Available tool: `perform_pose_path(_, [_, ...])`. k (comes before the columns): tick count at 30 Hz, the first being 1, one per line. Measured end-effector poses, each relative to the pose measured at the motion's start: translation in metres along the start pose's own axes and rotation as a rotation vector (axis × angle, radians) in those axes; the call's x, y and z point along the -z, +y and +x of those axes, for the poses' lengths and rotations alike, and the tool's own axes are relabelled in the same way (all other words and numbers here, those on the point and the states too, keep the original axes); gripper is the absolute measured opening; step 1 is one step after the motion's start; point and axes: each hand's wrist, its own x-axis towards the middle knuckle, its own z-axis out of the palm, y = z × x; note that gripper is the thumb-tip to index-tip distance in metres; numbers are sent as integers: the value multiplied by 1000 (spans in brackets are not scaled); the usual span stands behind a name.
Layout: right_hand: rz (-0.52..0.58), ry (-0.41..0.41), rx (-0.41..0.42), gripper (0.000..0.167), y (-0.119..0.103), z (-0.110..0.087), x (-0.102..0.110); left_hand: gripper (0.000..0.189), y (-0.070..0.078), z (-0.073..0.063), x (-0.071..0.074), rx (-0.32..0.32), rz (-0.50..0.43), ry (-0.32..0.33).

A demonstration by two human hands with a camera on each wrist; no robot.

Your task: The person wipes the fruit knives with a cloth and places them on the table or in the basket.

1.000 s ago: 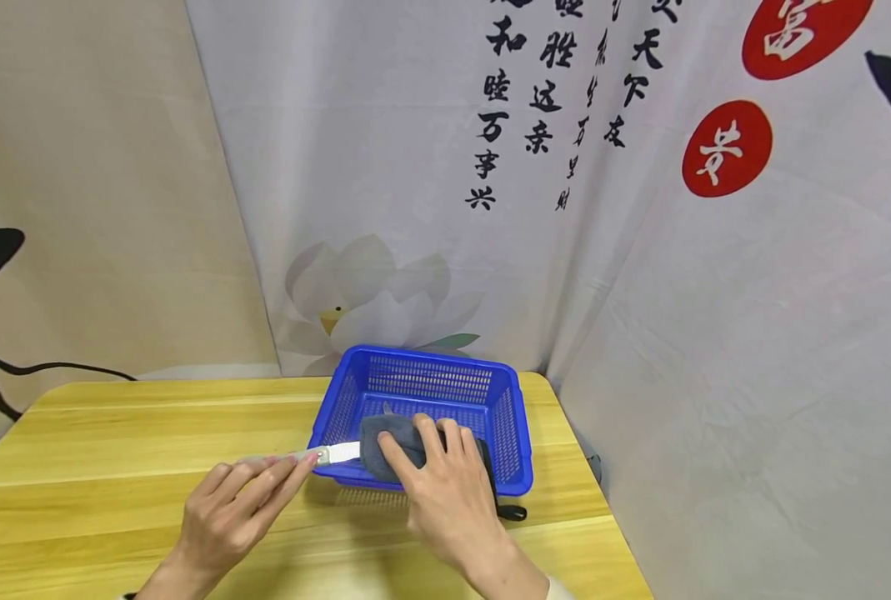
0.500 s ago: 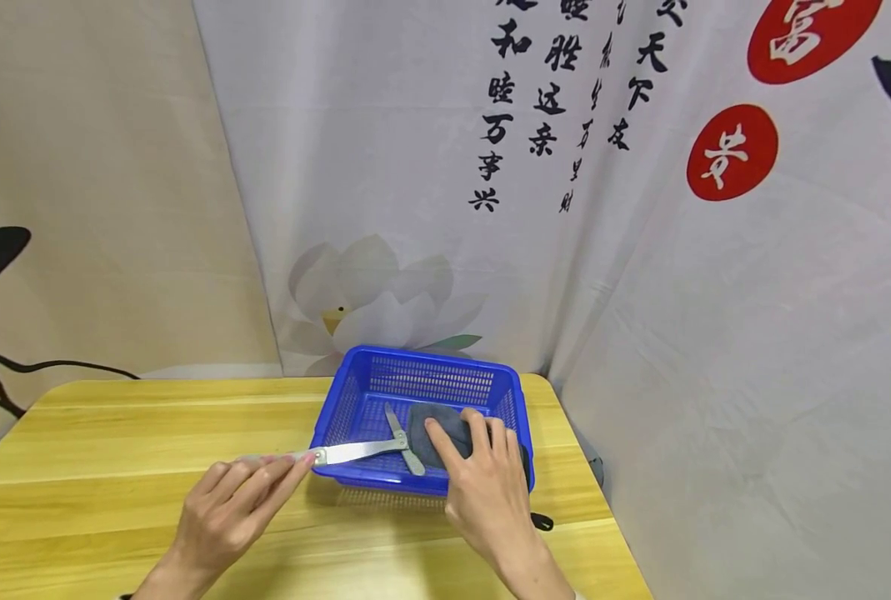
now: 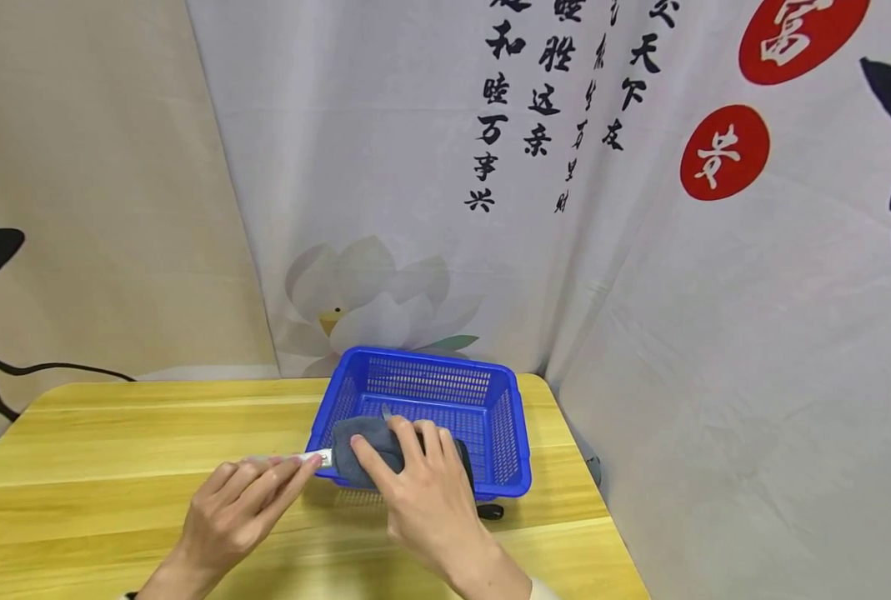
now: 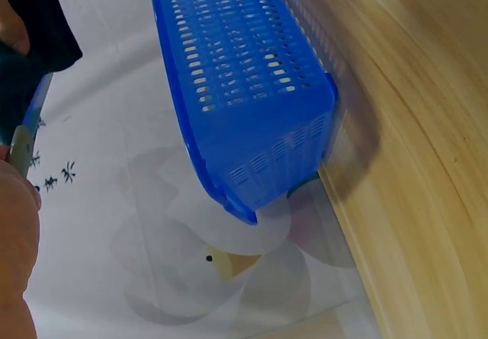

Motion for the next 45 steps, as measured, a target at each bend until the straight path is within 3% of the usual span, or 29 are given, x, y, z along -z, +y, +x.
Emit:
perform_pose_path(7, [-18, -36, 66, 82, -12, 7, -1, 31, 1, -3, -2, -1, -4, 9])
perform_pose_path(17, [-35, -63, 64, 80, -12, 9, 1, 30, 1, -1, -1, 8, -2, 35])
perform_pose_path(37, [-76, -116, -35, 74, 20, -16, -2, 26, -4, 3, 1, 20, 14, 80])
perform_pose_path(45, [-66, -94, -106, 72, 36, -26, 0, 27, -5, -2, 3, 38, 1, 38])
